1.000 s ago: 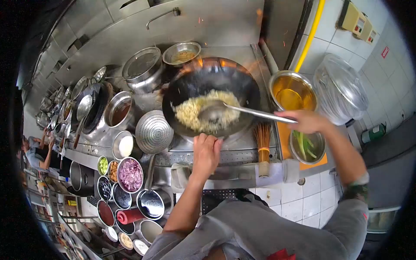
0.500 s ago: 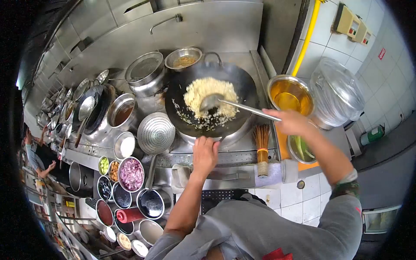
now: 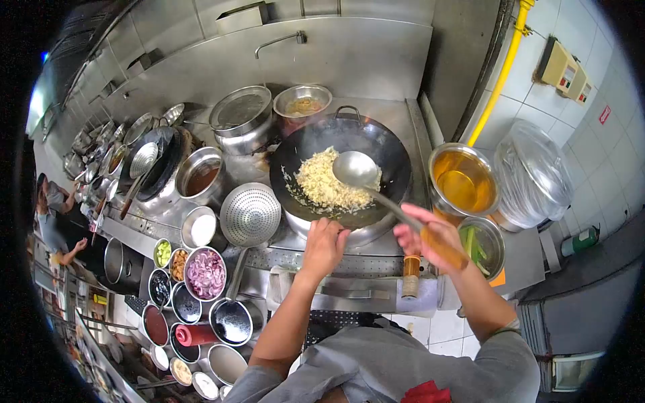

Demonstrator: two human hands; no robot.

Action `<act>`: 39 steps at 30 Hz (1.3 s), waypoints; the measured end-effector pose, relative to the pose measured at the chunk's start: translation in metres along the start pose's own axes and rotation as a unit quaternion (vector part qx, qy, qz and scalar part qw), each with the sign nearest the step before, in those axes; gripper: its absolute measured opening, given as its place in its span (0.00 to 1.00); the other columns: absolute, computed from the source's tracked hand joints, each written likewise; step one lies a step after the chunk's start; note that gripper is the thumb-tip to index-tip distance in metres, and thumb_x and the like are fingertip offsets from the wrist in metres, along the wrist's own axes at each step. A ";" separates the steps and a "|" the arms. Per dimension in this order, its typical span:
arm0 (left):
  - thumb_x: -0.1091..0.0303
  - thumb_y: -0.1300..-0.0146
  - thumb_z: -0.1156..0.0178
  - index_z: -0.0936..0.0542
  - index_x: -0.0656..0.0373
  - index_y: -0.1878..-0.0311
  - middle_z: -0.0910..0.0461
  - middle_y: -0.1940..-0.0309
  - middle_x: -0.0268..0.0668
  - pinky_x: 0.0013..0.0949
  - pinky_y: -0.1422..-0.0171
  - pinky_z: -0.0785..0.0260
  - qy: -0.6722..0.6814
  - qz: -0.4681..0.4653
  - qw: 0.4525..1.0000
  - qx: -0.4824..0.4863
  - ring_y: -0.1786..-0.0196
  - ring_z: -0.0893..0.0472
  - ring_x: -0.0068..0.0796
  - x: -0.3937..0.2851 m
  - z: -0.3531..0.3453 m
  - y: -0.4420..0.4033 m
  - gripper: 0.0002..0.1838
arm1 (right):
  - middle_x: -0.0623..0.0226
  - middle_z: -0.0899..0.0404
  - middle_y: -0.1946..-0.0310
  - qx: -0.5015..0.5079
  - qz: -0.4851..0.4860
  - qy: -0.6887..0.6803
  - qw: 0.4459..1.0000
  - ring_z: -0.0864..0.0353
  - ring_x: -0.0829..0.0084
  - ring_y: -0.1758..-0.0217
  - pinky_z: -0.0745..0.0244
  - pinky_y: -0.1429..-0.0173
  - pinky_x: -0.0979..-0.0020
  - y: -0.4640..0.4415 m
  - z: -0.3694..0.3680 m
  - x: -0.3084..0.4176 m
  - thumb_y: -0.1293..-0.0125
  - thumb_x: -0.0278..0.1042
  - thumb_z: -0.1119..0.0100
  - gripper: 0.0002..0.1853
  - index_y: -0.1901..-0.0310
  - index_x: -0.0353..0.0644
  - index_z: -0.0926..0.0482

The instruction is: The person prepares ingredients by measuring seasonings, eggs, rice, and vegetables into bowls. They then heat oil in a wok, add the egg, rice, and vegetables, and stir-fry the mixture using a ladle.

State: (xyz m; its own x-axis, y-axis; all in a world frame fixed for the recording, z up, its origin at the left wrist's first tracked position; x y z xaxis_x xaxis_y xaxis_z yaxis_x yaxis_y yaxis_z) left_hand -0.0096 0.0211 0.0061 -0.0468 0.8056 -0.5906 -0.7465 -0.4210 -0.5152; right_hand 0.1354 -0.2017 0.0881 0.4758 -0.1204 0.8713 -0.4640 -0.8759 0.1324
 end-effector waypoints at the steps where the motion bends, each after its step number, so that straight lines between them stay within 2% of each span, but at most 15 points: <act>1: 0.67 0.39 0.34 0.20 0.61 0.63 0.24 0.64 0.45 0.48 0.53 0.34 -0.003 0.003 1.000 0.003 0.58 0.26 0.51 0.001 -0.002 0.001 0.07 | 0.60 0.21 0.51 0.020 0.069 -0.007 0.997 0.19 0.74 0.56 0.22 0.52 0.72 -0.013 0.003 -0.008 0.30 0.35 0.39 0.31 0.27 0.44 0.36; 2: 0.68 0.39 0.34 0.20 0.61 0.64 0.24 0.64 0.45 0.48 0.53 0.33 -0.007 0.003 1.000 0.003 0.58 0.26 0.50 0.001 -0.003 -0.001 0.07 | 0.61 0.22 0.49 -0.058 0.063 0.148 0.985 0.22 0.69 0.45 0.26 0.42 0.68 -0.040 0.019 -0.013 0.32 0.37 0.37 0.27 0.33 0.45 0.28; 3: 0.68 0.39 0.34 0.20 0.61 0.64 0.24 0.64 0.45 0.48 0.53 0.33 -0.010 0.005 1.000 0.007 0.58 0.26 0.50 -0.002 -0.004 -0.002 0.07 | 0.65 0.24 0.50 -0.073 0.254 0.473 0.840 0.26 0.67 0.44 0.31 0.36 0.66 -0.062 0.005 0.003 0.33 0.39 0.36 0.19 0.43 0.45 0.21; 4: 0.68 0.39 0.34 0.20 0.61 0.64 0.24 0.64 0.45 0.48 0.53 0.33 -0.012 0.006 1.000 0.008 0.58 0.26 0.50 -0.004 -0.006 -0.004 0.07 | 0.66 0.26 0.48 -0.120 0.315 0.569 0.750 0.29 0.68 0.41 0.35 0.34 0.65 -0.092 0.002 0.006 0.32 0.41 0.37 0.14 0.50 0.44 0.21; 5: 0.68 0.39 0.34 0.20 0.61 0.64 0.24 0.64 0.45 0.48 0.53 0.33 -0.014 0.006 1.000 0.015 0.58 0.26 0.50 -0.004 -0.007 -0.004 0.07 | 0.66 0.24 0.56 -0.143 0.334 0.379 0.851 0.25 0.71 0.48 0.31 0.41 0.67 -0.137 0.005 0.003 0.30 0.45 0.39 0.13 0.59 0.42 0.21; 6: 0.68 0.39 0.34 0.20 0.60 0.63 0.24 0.64 0.44 0.48 0.53 0.33 -0.018 0.007 1.000 0.023 0.58 0.26 0.50 -0.003 -0.008 -0.004 0.07 | 0.69 0.24 0.71 -0.208 0.304 0.299 0.880 0.22 0.74 0.63 0.28 0.55 0.70 -0.171 -0.008 0.024 0.28 0.49 0.41 0.19 0.68 0.41 0.23; 7: 0.68 0.39 0.34 0.20 0.60 0.63 0.24 0.64 0.44 0.48 0.53 0.33 -0.023 0.008 0.999 0.030 0.58 0.26 0.50 -0.002 -0.008 -0.004 0.07 | 0.75 0.30 0.83 -0.198 0.387 0.174 0.884 0.29 0.78 0.77 0.32 0.68 0.73 -0.197 -0.027 0.054 0.27 0.52 0.43 0.24 0.77 0.43 0.27; 12: 0.67 0.39 0.33 0.20 0.59 0.63 0.25 0.65 0.43 0.48 0.54 0.34 -0.013 0.019 0.999 0.023 0.58 0.26 0.50 -0.003 -0.009 -0.001 0.07 | 0.75 0.32 0.85 -0.265 0.341 0.213 0.877 0.36 0.80 0.81 0.39 0.74 0.71 -0.240 -0.044 0.078 0.27 0.53 0.42 0.28 0.82 0.45 0.32; 15: 0.68 0.40 0.33 0.19 0.60 0.62 0.25 0.65 0.43 0.47 0.53 0.34 -0.021 0.026 0.999 0.029 0.58 0.26 0.49 -0.006 -0.006 -0.013 0.08 | 0.77 0.39 0.90 -0.181 0.375 0.283 0.864 0.38 0.80 0.90 0.43 0.85 0.74 -0.287 -0.037 0.069 0.27 0.48 0.41 0.24 0.79 0.48 0.34; 18: 0.69 0.41 0.31 0.18 0.59 0.60 0.22 0.63 0.42 0.45 0.51 0.33 -0.020 0.040 0.998 0.045 0.56 0.25 0.46 -0.009 0.001 -0.013 0.09 | 0.78 0.38 0.89 -0.114 0.337 0.114 0.928 0.39 0.81 0.90 0.43 0.85 0.76 -0.251 -0.071 0.102 0.27 0.47 0.40 0.22 0.77 0.47 0.32; 21: 0.69 0.41 0.31 0.17 0.57 0.58 0.20 0.61 0.40 0.44 0.51 0.33 -0.009 0.027 0.999 0.033 0.54 0.23 0.44 -0.005 0.007 -0.015 0.09 | 0.79 0.38 0.88 -0.130 0.378 0.168 0.901 0.40 0.83 0.89 0.44 0.84 0.76 -0.271 -0.062 0.051 0.27 0.48 0.41 0.21 0.77 0.48 0.32; 26: 0.68 0.39 0.34 0.15 0.53 0.57 0.18 0.58 0.35 0.46 0.50 0.34 -0.180 0.066 0.981 -0.013 0.54 0.22 0.41 0.070 0.062 -0.072 0.08 | 0.79 0.40 0.89 -0.109 0.261 0.211 0.936 0.41 0.84 0.89 0.44 0.84 0.76 -0.274 -0.054 0.096 0.27 0.47 0.41 0.24 0.80 0.48 0.36; 29: 0.65 0.42 0.35 0.13 0.49 0.60 0.18 0.60 0.34 0.47 0.48 0.33 -0.303 0.073 0.949 0.035 0.52 0.22 0.41 0.124 0.053 -0.120 0.07 | 0.78 0.34 0.87 -0.118 0.293 0.212 0.925 0.37 0.82 0.82 0.42 0.75 0.71 -0.262 -0.040 0.062 0.27 0.49 0.42 0.27 0.83 0.43 0.30; 33: 0.61 0.45 0.35 0.11 0.45 0.61 0.18 0.59 0.32 0.48 0.47 0.32 -0.407 0.039 0.894 0.182 0.51 0.22 0.39 0.172 0.012 -0.157 0.08 | 0.80 0.38 0.87 -0.108 0.289 0.192 0.932 0.41 0.84 0.81 0.46 0.75 0.70 -0.258 -0.041 0.057 0.27 0.46 0.42 0.27 0.83 0.43 0.34; 39: 0.59 0.46 0.36 0.11 0.45 0.64 0.18 0.57 0.33 0.48 0.46 0.31 -0.463 0.052 0.850 0.246 0.49 0.21 0.38 0.200 -0.021 -0.167 0.09 | 0.80 0.40 0.89 -0.082 0.374 0.197 0.902 0.43 0.86 0.86 0.50 0.82 0.75 -0.239 -0.039 0.045 0.24 0.42 0.44 0.27 0.83 0.46 0.38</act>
Point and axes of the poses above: each hand's wrist, its own y-axis away from the middle knuckle, its own z-axis out of the back of the hand, x = y × z, the point moved 1 cm from there along -y, towards the middle knuckle
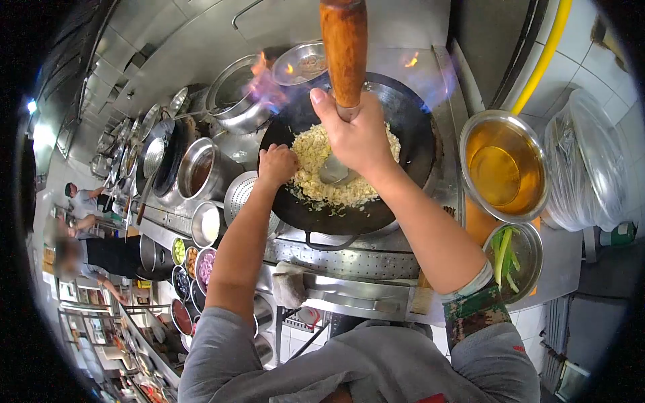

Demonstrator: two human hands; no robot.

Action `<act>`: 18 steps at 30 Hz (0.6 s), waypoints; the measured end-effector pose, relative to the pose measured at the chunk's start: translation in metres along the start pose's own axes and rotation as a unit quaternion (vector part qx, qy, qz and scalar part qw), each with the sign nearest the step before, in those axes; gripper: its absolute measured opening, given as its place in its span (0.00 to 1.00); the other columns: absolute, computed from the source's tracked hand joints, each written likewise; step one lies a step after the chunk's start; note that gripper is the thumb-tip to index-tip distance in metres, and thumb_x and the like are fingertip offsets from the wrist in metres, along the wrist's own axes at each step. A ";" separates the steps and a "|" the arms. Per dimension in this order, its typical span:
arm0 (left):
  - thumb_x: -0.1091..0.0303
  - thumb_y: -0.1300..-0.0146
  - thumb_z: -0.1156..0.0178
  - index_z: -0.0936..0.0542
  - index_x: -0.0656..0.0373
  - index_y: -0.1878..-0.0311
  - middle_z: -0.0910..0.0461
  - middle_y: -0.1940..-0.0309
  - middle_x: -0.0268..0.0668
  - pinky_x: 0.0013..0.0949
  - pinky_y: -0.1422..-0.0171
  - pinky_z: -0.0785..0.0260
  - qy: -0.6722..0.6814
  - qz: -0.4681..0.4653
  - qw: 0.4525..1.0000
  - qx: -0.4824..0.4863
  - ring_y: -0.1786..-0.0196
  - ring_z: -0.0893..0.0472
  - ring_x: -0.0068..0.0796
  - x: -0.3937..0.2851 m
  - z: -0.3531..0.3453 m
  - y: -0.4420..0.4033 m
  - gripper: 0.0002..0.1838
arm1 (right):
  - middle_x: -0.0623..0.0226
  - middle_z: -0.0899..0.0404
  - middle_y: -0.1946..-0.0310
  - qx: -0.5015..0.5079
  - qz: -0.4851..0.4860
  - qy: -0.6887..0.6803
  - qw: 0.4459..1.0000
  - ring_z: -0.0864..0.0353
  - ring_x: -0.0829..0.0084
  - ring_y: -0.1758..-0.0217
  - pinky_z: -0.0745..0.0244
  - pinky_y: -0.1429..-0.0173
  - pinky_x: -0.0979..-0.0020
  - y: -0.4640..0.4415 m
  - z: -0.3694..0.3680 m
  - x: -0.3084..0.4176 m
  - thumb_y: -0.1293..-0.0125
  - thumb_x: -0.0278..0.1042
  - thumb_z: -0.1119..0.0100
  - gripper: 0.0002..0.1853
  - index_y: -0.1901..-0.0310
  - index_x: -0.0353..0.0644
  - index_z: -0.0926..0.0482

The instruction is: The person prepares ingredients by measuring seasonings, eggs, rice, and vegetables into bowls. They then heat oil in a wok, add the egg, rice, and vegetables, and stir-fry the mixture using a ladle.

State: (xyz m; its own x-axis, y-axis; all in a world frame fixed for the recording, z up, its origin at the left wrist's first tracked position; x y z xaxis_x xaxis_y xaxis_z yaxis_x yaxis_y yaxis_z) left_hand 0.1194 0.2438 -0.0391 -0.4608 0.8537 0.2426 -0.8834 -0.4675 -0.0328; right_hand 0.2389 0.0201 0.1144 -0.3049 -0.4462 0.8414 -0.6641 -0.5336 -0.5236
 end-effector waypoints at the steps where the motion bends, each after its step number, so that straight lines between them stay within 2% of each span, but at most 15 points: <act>1: 0.58 0.45 0.37 0.11 0.45 0.64 0.18 0.57 0.34 0.49 0.46 0.31 0.011 0.002 1.000 -0.001 0.49 0.21 0.39 0.000 0.003 -0.001 0.09 | 0.80 0.40 0.89 -0.003 -0.002 -0.004 1.000 0.43 0.86 0.86 0.49 0.81 0.75 0.001 0.001 -0.001 0.24 0.42 0.44 0.27 0.83 0.45 0.38; 6: 0.58 0.41 0.41 0.12 0.50 0.62 0.18 0.55 0.35 0.50 0.45 0.29 0.083 0.009 0.997 -0.003 0.47 0.21 0.40 0.002 0.042 0.006 0.12 | 0.79 0.39 0.88 -0.016 -0.019 -0.016 1.000 0.43 0.86 0.86 0.49 0.81 0.75 0.006 0.003 -0.001 0.24 0.41 0.44 0.27 0.83 0.45 0.38; 10: 0.57 0.40 0.41 0.12 0.51 0.59 0.18 0.51 0.37 0.49 0.44 0.29 -0.034 -0.014 0.998 0.057 0.45 0.21 0.38 0.000 0.003 0.003 0.14 | 0.80 0.40 0.88 -0.018 0.003 0.010 1.000 0.43 0.87 0.86 0.48 0.81 0.76 0.009 -0.006 -0.002 0.24 0.40 0.45 0.26 0.82 0.46 0.38; 14: 0.57 0.41 0.40 0.12 0.51 0.62 0.18 0.52 0.38 0.49 0.44 0.29 0.013 -0.008 1.000 0.011 0.45 0.22 0.40 0.005 0.004 0.001 0.12 | 0.78 0.38 0.86 -0.029 -0.066 -0.009 0.997 0.42 0.83 0.80 0.46 0.74 0.68 0.014 0.002 -0.003 0.27 0.39 0.42 0.24 0.82 0.41 0.33; 18: 0.58 0.42 0.39 0.12 0.51 0.64 0.19 0.52 0.38 0.49 0.43 0.30 0.076 -0.007 0.997 0.003 0.44 0.23 0.40 0.012 0.036 0.009 0.11 | 0.78 0.38 0.87 -0.036 -0.053 -0.024 0.998 0.42 0.82 0.80 0.46 0.74 0.68 0.018 0.004 -0.007 0.27 0.39 0.42 0.25 0.83 0.41 0.34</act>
Point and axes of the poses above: each hand's wrist, its own y-axis away from the middle knuckle, its own z-axis out of the back of the hand, x = y × z, the point moved 1 cm from there along -y, towards the middle knuckle
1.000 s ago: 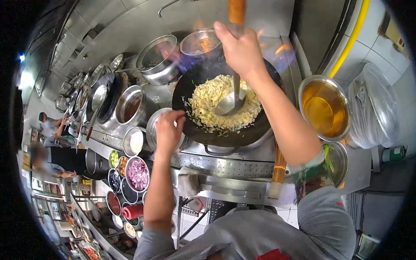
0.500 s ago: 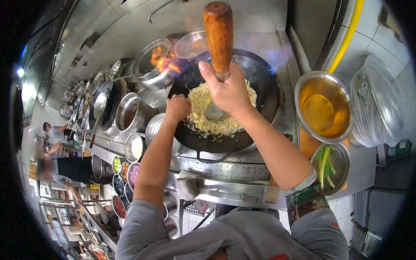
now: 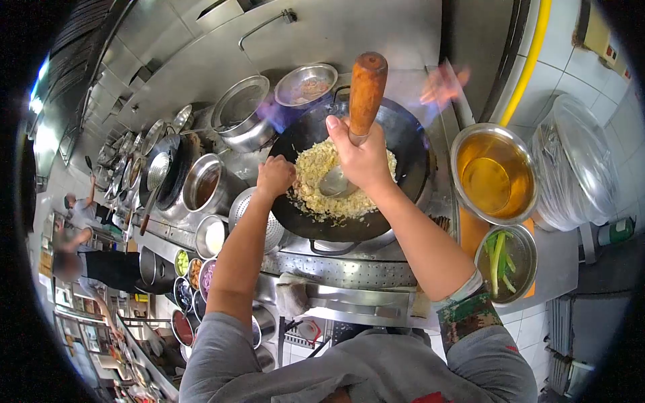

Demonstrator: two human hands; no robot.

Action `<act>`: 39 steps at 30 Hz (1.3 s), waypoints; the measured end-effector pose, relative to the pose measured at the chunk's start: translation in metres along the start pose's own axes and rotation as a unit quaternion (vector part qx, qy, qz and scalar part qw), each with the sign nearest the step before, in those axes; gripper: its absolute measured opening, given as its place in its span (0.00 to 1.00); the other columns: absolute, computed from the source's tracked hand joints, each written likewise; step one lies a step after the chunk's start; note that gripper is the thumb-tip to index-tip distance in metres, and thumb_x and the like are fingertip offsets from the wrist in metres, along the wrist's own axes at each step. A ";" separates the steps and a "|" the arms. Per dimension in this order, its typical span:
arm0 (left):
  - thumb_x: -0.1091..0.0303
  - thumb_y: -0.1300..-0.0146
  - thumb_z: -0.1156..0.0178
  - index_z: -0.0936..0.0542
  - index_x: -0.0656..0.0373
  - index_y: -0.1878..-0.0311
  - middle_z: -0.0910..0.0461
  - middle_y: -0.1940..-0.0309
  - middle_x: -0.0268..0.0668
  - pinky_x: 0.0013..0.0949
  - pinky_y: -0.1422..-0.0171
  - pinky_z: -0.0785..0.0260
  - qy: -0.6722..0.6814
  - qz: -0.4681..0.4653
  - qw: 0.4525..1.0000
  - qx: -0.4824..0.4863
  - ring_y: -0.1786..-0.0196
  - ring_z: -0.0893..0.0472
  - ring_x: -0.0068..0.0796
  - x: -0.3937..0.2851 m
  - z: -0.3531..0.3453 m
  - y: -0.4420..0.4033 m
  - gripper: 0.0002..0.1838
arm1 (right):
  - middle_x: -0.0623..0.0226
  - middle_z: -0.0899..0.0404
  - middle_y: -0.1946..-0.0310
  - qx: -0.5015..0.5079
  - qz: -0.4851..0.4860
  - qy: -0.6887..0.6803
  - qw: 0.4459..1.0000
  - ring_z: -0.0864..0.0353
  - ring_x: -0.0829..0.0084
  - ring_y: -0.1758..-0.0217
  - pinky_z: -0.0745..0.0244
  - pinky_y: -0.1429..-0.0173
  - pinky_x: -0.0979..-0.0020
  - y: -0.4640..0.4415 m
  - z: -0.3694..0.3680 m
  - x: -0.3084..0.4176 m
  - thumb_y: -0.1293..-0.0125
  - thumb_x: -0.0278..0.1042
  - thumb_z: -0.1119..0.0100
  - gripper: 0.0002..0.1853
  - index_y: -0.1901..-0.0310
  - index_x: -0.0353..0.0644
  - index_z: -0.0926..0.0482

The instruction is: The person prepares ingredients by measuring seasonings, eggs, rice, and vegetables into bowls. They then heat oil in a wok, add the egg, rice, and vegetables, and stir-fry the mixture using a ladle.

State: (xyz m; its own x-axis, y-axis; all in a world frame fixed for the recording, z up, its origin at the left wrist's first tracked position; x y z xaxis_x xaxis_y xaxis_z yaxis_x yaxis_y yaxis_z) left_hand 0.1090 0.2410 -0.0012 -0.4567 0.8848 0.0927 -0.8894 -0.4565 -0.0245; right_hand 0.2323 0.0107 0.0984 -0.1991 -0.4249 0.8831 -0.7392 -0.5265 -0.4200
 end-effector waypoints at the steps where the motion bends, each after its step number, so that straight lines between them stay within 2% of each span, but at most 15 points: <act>1: 0.59 0.41 0.40 0.12 0.52 0.64 0.20 0.52 0.37 0.50 0.43 0.30 -0.018 -0.005 1.000 0.012 0.45 0.23 0.41 0.000 -0.003 0.000 0.11 | 0.78 0.38 0.86 -0.001 0.004 0.001 1.000 0.42 0.82 0.80 0.46 0.74 0.68 0.001 -0.001 -0.001 0.27 0.39 0.42 0.25 0.83 0.41 0.34; 5: 0.61 0.40 0.41 0.12 0.54 0.64 0.19 0.54 0.38 0.51 0.46 0.28 -0.083 -0.033 0.996 0.017 0.47 0.22 0.43 0.000 -0.038 -0.003 0.11 | 0.78 0.38 0.86 -0.005 0.013 0.014 1.000 0.41 0.82 0.80 0.46 0.74 0.69 0.002 -0.005 0.004 0.27 0.39 0.42 0.25 0.83 0.41 0.34; 12: 0.65 0.44 0.34 0.13 0.57 0.67 0.17 0.65 0.45 0.46 0.55 0.26 0.217 -0.018 0.954 -0.208 0.59 0.18 0.45 0.004 0.018 0.008 0.07 | 0.77 0.38 0.87 -0.029 0.012 -0.008 0.999 0.41 0.82 0.81 0.45 0.75 0.70 0.003 0.008 -0.008 0.26 0.40 0.43 0.26 0.83 0.41 0.34; 17: 0.70 0.42 0.32 0.14 0.62 0.66 0.17 0.68 0.40 0.31 0.56 0.27 0.373 0.075 0.906 -0.185 0.65 0.19 0.28 -0.021 0.066 0.066 0.06 | 0.80 0.37 0.87 -0.039 -0.010 -0.028 0.999 0.39 0.85 0.84 0.46 0.78 0.73 -0.004 0.006 0.007 0.27 0.42 0.41 0.26 0.83 0.44 0.33; 19: 0.73 0.41 0.34 0.15 0.61 0.66 0.17 0.66 0.38 0.33 0.53 0.26 0.542 0.104 0.817 -0.168 0.59 0.18 0.31 -0.057 0.104 0.126 0.03 | 0.82 0.37 0.88 -0.016 -0.007 -0.098 0.995 0.38 0.85 0.85 0.46 0.80 0.74 -0.018 0.007 0.035 0.27 0.42 0.41 0.25 0.84 0.46 0.33; 21: 0.81 0.43 0.35 0.15 0.59 0.67 0.18 0.64 0.34 0.31 0.53 0.27 0.670 0.026 0.732 -0.122 0.58 0.20 0.26 -0.098 0.147 0.187 0.05 | 0.81 0.39 0.88 0.017 0.006 -0.139 0.990 0.40 0.85 0.87 0.46 0.81 0.75 -0.030 -0.002 0.062 0.26 0.43 0.42 0.24 0.82 0.47 0.34; 22: 0.80 0.44 0.33 0.14 0.59 0.67 0.20 0.64 0.34 0.30 0.53 0.29 0.653 -0.054 0.746 -0.118 0.59 0.21 0.27 -0.114 0.170 0.212 0.04 | 0.80 0.41 0.88 0.037 0.020 -0.144 0.989 0.41 0.84 0.88 0.46 0.82 0.75 -0.034 -0.012 0.075 0.26 0.44 0.43 0.23 0.80 0.48 0.35; 24: 0.72 0.44 0.28 0.12 0.58 0.64 0.21 0.63 0.37 0.30 0.56 0.31 0.783 -0.238 0.574 -0.016 0.60 0.23 0.30 -0.128 0.206 0.236 0.04 | 0.79 0.42 0.89 0.064 0.025 -0.128 0.989 0.43 0.83 0.89 0.46 0.83 0.75 -0.040 -0.033 0.068 0.25 0.45 0.44 0.22 0.78 0.48 0.36; 25: 0.71 0.39 0.31 0.14 0.63 0.70 0.21 0.67 0.38 0.34 0.65 0.37 0.812 -0.305 0.496 -0.046 0.68 0.24 0.31 -0.141 0.216 0.239 0.06 | 0.79 0.42 0.89 0.069 0.016 -0.109 0.992 0.43 0.83 0.89 0.47 0.83 0.76 -0.041 -0.044 0.051 0.25 0.45 0.44 0.22 0.78 0.48 0.35; 27: 0.64 0.33 0.37 0.14 0.63 0.59 0.19 0.60 0.41 0.42 0.52 0.33 0.831 -0.351 0.432 0.024 0.57 0.22 0.37 -0.132 0.223 0.256 0.11 | 0.79 0.40 0.89 0.099 0.022 -0.060 0.993 0.42 0.83 0.89 0.47 0.84 0.76 -0.040 -0.060 -0.004 0.26 0.44 0.43 0.23 0.79 0.48 0.35; 29: 0.64 0.32 0.38 0.14 0.64 0.57 0.18 0.59 0.44 0.43 0.51 0.32 0.841 -0.353 0.408 0.031 0.55 0.21 0.39 -0.126 0.226 0.268 0.12 | 0.79 0.40 0.89 0.097 0.020 0.026 0.995 0.42 0.84 0.89 0.48 0.84 0.76 -0.052 -0.061 -0.005 0.27 0.45 0.41 0.23 0.80 0.48 0.35; 31: 0.71 0.37 0.35 0.14 0.66 0.65 0.18 0.62 0.46 0.37 0.60 0.33 0.853 -0.306 0.423 -0.020 0.63 0.21 0.38 -0.125 0.227 0.275 0.07 | 0.79 0.39 0.89 0.128 0.004 0.023 0.992 0.41 0.84 0.89 0.48 0.84 0.76 -0.067 -0.059 0.012 0.28 0.45 0.39 0.23 0.80 0.49 0.35; 34: 0.69 0.38 0.34 0.15 0.66 0.57 0.19 0.58 0.47 0.39 0.53 0.31 0.699 -0.110 0.703 -0.074 0.55 0.21 0.43 -0.111 0.199 0.273 0.10 | 0.79 0.41 0.89 0.090 -0.024 -0.086 0.992 0.44 0.82 0.90 0.48 0.85 0.75 -0.074 -0.041 0.046 0.28 0.45 0.40 0.25 0.81 0.50 0.37; 36: 0.63 0.37 0.33 0.19 0.62 0.46 0.21 0.51 0.45 0.42 0.46 0.33 0.470 -0.063 0.868 -0.143 0.48 0.23 0.46 -0.119 0.145 0.244 0.19 | 0.79 0.41 0.89 0.049 -0.040 -0.093 0.994 0.44 0.82 0.90 0.48 0.85 0.75 -0.060 -0.047 0.018 0.27 0.46 0.40 0.24 0.80 0.50 0.37; 39: 0.64 0.39 0.33 0.19 0.62 0.54 0.22 0.57 0.43 0.44 0.50 0.34 0.332 -0.058 0.918 -0.209 0.54 0.24 0.48 -0.142 0.071 0.205 0.14 | 0.79 0.42 0.88 0.058 -0.096 -0.094 0.989 0.44 0.81 0.89 0.48 0.84 0.73 -0.055 -0.046 0.007 0.28 0.46 0.40 0.22 0.78 0.51 0.37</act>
Point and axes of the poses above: each hand's wrist, its own y-axis away from the middle knuckle, its own z-axis out of the back of the hand, x = y × z, the point moved 1 cm from there along -y, towards the middle knuckle
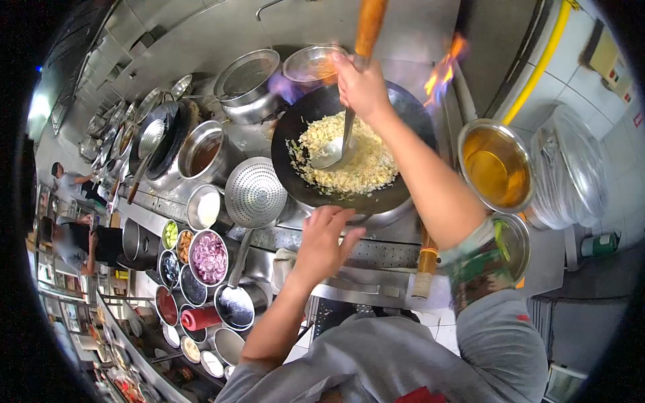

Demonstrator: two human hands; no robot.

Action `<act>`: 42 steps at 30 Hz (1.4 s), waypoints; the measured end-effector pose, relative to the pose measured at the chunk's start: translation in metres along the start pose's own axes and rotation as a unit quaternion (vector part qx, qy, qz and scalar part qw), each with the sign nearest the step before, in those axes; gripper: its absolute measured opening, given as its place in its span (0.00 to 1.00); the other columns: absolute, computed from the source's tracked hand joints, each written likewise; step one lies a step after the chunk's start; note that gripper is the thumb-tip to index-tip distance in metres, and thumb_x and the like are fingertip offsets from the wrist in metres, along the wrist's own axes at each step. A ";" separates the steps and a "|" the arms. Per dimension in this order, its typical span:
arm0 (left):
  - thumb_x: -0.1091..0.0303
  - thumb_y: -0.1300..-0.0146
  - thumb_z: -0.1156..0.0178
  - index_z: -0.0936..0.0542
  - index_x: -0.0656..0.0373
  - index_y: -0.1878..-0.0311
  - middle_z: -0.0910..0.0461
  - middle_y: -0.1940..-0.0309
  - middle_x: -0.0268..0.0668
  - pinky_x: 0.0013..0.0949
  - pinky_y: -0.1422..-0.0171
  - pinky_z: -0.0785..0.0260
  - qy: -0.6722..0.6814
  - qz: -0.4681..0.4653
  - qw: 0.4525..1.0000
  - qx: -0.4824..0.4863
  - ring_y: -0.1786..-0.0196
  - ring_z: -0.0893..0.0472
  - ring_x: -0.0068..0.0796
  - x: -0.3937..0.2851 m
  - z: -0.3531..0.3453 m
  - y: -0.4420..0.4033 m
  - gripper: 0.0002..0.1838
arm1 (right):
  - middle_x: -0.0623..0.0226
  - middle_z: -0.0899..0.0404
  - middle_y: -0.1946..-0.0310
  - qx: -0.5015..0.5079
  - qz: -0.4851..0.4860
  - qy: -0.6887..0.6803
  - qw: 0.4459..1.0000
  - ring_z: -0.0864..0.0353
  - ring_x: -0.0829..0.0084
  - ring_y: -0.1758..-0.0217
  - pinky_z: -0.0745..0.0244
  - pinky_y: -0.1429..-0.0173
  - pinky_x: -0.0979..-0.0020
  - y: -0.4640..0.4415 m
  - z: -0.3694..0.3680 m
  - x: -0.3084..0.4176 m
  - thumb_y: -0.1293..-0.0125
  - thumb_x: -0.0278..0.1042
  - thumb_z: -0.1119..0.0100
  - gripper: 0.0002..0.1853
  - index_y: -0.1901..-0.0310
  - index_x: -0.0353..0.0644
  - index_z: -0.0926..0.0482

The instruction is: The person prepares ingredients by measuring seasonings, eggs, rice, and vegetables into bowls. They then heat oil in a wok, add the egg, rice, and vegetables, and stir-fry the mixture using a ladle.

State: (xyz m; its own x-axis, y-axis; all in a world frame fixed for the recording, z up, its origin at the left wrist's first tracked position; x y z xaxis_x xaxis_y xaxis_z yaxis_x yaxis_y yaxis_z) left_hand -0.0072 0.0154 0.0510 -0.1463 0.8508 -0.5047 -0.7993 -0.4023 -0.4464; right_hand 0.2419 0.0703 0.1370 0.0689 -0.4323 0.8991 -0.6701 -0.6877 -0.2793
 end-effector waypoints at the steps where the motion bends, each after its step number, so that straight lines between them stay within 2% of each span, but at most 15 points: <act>1: 0.64 0.39 0.33 0.19 0.61 0.56 0.23 0.60 0.43 0.45 0.51 0.34 -0.006 0.001 1.000 0.025 0.55 0.25 0.48 0.012 -0.020 0.006 0.13 | 0.79 0.43 0.88 -0.005 -0.041 0.006 0.999 0.45 0.81 0.89 0.48 0.84 0.73 -0.008 0.001 0.006 0.28 0.46 0.40 0.22 0.78 0.51 0.37; 7: 0.65 0.38 0.35 0.23 0.58 0.66 0.26 0.66 0.43 0.47 0.57 0.36 0.043 0.026 0.999 0.013 0.59 0.28 0.48 -0.027 0.012 0.032 0.09 | 0.83 0.46 0.88 -0.112 -0.105 0.065 0.986 0.48 0.82 0.89 0.48 0.84 0.72 0.000 0.036 0.095 0.29 0.44 0.42 0.21 0.78 0.53 0.37; 10: 0.65 0.37 0.36 0.22 0.58 0.66 0.26 0.66 0.42 0.46 0.57 0.36 0.035 0.027 0.999 -0.023 0.59 0.27 0.47 -0.012 -0.023 0.025 0.08 | 0.81 0.43 0.88 -0.191 -0.013 0.131 0.973 0.44 0.81 0.89 0.46 0.86 0.72 0.019 0.028 0.060 0.29 0.41 0.41 0.17 0.76 0.49 0.32; 13: 0.65 0.37 0.36 0.22 0.58 0.66 0.26 0.66 0.42 0.47 0.57 0.37 -0.004 0.001 1.000 0.010 0.59 0.27 0.48 0.015 -0.038 0.066 0.08 | 0.80 0.43 0.87 -0.199 0.105 0.102 0.969 0.44 0.80 0.90 0.48 0.85 0.72 0.038 0.031 0.056 0.30 0.41 0.39 0.19 0.77 0.49 0.33; 15: 0.65 0.37 0.35 0.22 0.57 0.65 0.27 0.66 0.43 0.48 0.57 0.37 0.019 -0.006 0.999 0.048 0.58 0.27 0.49 0.002 -0.006 0.104 0.08 | 0.80 0.43 0.87 -0.198 0.118 0.033 0.973 0.45 0.81 0.89 0.49 0.85 0.72 0.049 0.047 0.081 0.29 0.42 0.39 0.20 0.77 0.50 0.34; 19: 0.65 0.37 0.35 0.22 0.57 0.63 0.27 0.64 0.42 0.47 0.55 0.38 0.066 -0.021 0.997 -0.045 0.56 0.28 0.49 -0.029 0.034 0.046 0.07 | 0.79 0.43 0.88 -0.229 0.069 0.056 0.969 0.46 0.81 0.89 0.48 0.84 0.71 0.049 0.036 0.082 0.28 0.42 0.41 0.21 0.78 0.51 0.36; 21: 0.66 0.36 0.37 0.23 0.57 0.62 0.27 0.63 0.42 0.46 0.55 0.38 0.060 -0.020 0.997 -0.048 0.57 0.28 0.48 -0.012 0.011 0.020 0.07 | 0.78 0.40 0.88 -0.268 0.027 0.116 0.956 0.43 0.80 0.89 0.43 0.84 0.71 0.049 0.008 0.068 0.28 0.41 0.41 0.22 0.79 0.50 0.36; 23: 0.65 0.37 0.36 0.22 0.57 0.64 0.27 0.64 0.43 0.47 0.57 0.37 0.029 0.004 0.999 -0.040 0.57 0.28 0.49 0.013 -0.031 0.043 0.07 | 0.76 0.38 0.88 -0.244 0.118 0.284 0.920 0.39 0.80 0.89 0.44 0.85 0.72 0.034 0.022 0.019 0.29 0.42 0.40 0.20 0.78 0.47 0.31; 27: 0.63 0.39 0.34 0.22 0.57 0.68 0.27 0.65 0.44 0.51 0.58 0.36 0.053 -0.003 0.999 -0.006 0.57 0.27 0.50 0.016 -0.017 0.104 0.10 | 0.79 0.39 0.88 -0.043 0.125 0.075 0.988 0.40 0.82 0.89 0.45 0.84 0.74 0.065 0.019 0.061 0.28 0.42 0.40 0.20 0.78 0.48 0.31; 31: 0.64 0.37 0.36 0.22 0.58 0.63 0.27 0.64 0.42 0.48 0.55 0.35 0.037 0.003 0.999 -0.026 0.56 0.27 0.48 0.015 -0.003 0.051 0.08 | 0.80 0.44 0.89 -0.112 0.043 0.093 0.988 0.47 0.82 0.90 0.49 0.84 0.74 0.046 0.025 0.093 0.28 0.48 0.40 0.25 0.79 0.52 0.40; 34: 0.63 0.36 0.37 0.21 0.57 0.62 0.27 0.63 0.41 0.47 0.54 0.35 0.025 0.007 1.000 -0.016 0.55 0.28 0.47 0.031 -0.025 0.023 0.08 | 0.80 0.46 0.90 -0.072 0.100 0.049 0.991 0.47 0.81 0.90 0.50 0.84 0.73 0.033 0.039 0.108 0.28 0.48 0.40 0.24 0.79 0.53 0.39; 37: 0.64 0.37 0.36 0.21 0.57 0.62 0.26 0.63 0.41 0.47 0.54 0.35 0.021 0.010 1.000 -0.010 0.56 0.27 0.48 0.032 -0.034 0.016 0.08 | 0.80 0.42 0.88 -0.128 0.152 -0.010 0.980 0.45 0.82 0.90 0.47 0.85 0.74 0.031 0.066 0.060 0.29 0.43 0.39 0.21 0.78 0.51 0.35; 38: 0.65 0.37 0.36 0.21 0.57 0.63 0.26 0.64 0.41 0.47 0.54 0.35 0.021 0.008 1.000 -0.016 0.56 0.27 0.48 0.033 -0.035 0.014 0.07 | 0.81 0.43 0.89 -0.131 0.095 -0.023 0.986 0.44 0.82 0.90 0.49 0.85 0.74 0.028 0.070 0.022 0.28 0.41 0.40 0.20 0.77 0.51 0.35; 39: 0.65 0.38 0.35 0.21 0.57 0.63 0.26 0.64 0.41 0.47 0.54 0.35 0.021 0.005 1.000 -0.014 0.56 0.27 0.48 0.033 -0.035 0.017 0.07 | 0.81 0.43 0.89 -0.028 0.072 -0.012 0.997 0.45 0.82 0.90 0.49 0.85 0.74 0.026 0.074 0.003 0.27 0.40 0.41 0.20 0.77 0.51 0.36; 42: 0.66 0.39 0.34 0.21 0.58 0.63 0.26 0.64 0.41 0.47 0.53 0.35 0.013 0.010 1.000 0.002 0.57 0.27 0.48 0.032 -0.036 0.017 0.07 | 0.80 0.44 0.89 -0.040 0.027 -0.035 0.998 0.46 0.82 0.91 0.50 0.85 0.74 -0.002 0.062 0.035 0.27 0.39 0.42 0.21 0.78 0.50 0.38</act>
State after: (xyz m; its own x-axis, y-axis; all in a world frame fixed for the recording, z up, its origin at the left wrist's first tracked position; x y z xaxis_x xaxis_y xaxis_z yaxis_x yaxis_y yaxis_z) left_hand -0.0044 0.0236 0.0013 -0.1467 0.8340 -0.5319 -0.7988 -0.4170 -0.4335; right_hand 0.2913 0.0206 0.1485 0.0805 -0.5098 0.8565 -0.7314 -0.6140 -0.2968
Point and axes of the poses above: each hand's wrist, its own y-axis away from the middle knuckle, its own z-axis out of the back of the hand, x = y × z, the point moved 1 cm from there along -y, towards the middle knuckle
